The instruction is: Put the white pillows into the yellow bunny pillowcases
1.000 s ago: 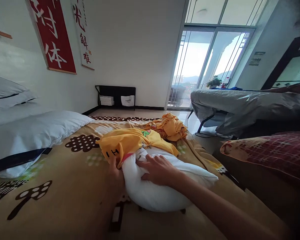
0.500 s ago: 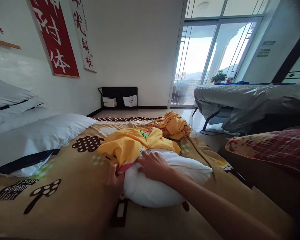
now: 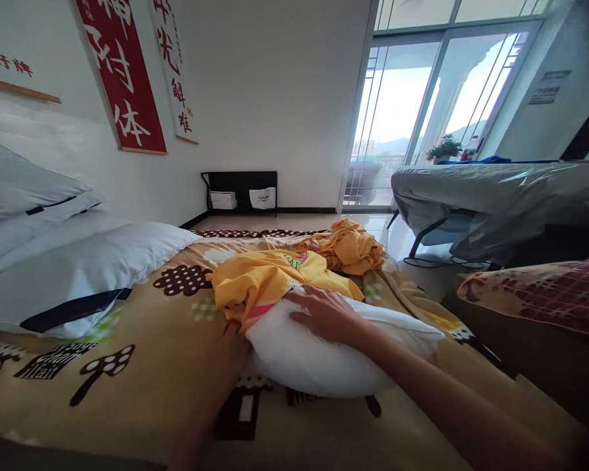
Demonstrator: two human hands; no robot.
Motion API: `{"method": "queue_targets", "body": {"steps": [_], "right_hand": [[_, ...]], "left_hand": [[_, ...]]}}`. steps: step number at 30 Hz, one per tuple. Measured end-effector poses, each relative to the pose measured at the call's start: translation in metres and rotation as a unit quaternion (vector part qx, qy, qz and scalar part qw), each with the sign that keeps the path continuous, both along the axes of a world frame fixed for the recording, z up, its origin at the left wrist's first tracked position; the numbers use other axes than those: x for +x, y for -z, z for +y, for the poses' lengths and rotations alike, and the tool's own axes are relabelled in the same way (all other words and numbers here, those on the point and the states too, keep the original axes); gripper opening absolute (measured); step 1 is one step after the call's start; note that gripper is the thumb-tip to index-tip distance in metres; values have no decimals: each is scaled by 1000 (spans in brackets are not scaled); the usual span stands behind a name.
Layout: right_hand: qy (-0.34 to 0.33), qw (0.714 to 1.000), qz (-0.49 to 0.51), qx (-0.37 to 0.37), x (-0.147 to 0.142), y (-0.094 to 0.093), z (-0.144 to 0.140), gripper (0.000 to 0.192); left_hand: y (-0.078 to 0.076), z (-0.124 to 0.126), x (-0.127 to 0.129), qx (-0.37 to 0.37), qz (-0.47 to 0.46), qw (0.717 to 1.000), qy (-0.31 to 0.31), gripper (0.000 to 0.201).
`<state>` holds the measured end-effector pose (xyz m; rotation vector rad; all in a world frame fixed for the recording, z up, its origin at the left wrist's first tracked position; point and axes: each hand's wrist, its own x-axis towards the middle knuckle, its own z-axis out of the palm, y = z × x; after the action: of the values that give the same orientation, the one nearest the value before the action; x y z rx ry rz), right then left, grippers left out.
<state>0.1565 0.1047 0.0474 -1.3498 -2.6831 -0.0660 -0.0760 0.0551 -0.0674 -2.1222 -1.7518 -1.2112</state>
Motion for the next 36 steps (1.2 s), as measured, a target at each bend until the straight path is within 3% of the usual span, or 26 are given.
{"method": "queue_targets", "body": {"steps": [3,8,10,13,15,18,21,23,26,29,32,36], "right_hand": [[12,1000,18,-10,4,-1,-3,45],[36,998,55,-14,16,-1,-2,45],[50,994,96,-5,29,4,2,44],[71,977,199,8,63,18,11,43],[80,958,276,11,90,29,16,46],[119,924,364,15,127,42,21,52],[143,897,419,-6,146,49,25,57],[142,888,436,-32,150,51,29,60],[146,882,444,-55,149,52,34,63],[135,879,451,-72,149,52,36,64],[124,879,455,-73,149,52,36,63],[137,880,453,-35,145,54,33,62]], "left_hand": [[7,8,8,11,10,1000,-8,12],[17,22,25,122,13,990,-68,23],[10,28,35,161,49,983,-74,27],[-13,38,60,215,49,973,-73,27],[-34,41,82,229,16,973,-33,21],[-63,42,103,185,-8,978,91,22],[-81,46,94,118,28,968,220,52],[-86,53,77,75,35,964,251,58],[-84,67,53,4,19,976,219,45],[-75,78,46,-33,9,991,130,28],[-64,83,56,-21,6,999,39,18],[-49,89,85,39,-20,999,13,9]]}}
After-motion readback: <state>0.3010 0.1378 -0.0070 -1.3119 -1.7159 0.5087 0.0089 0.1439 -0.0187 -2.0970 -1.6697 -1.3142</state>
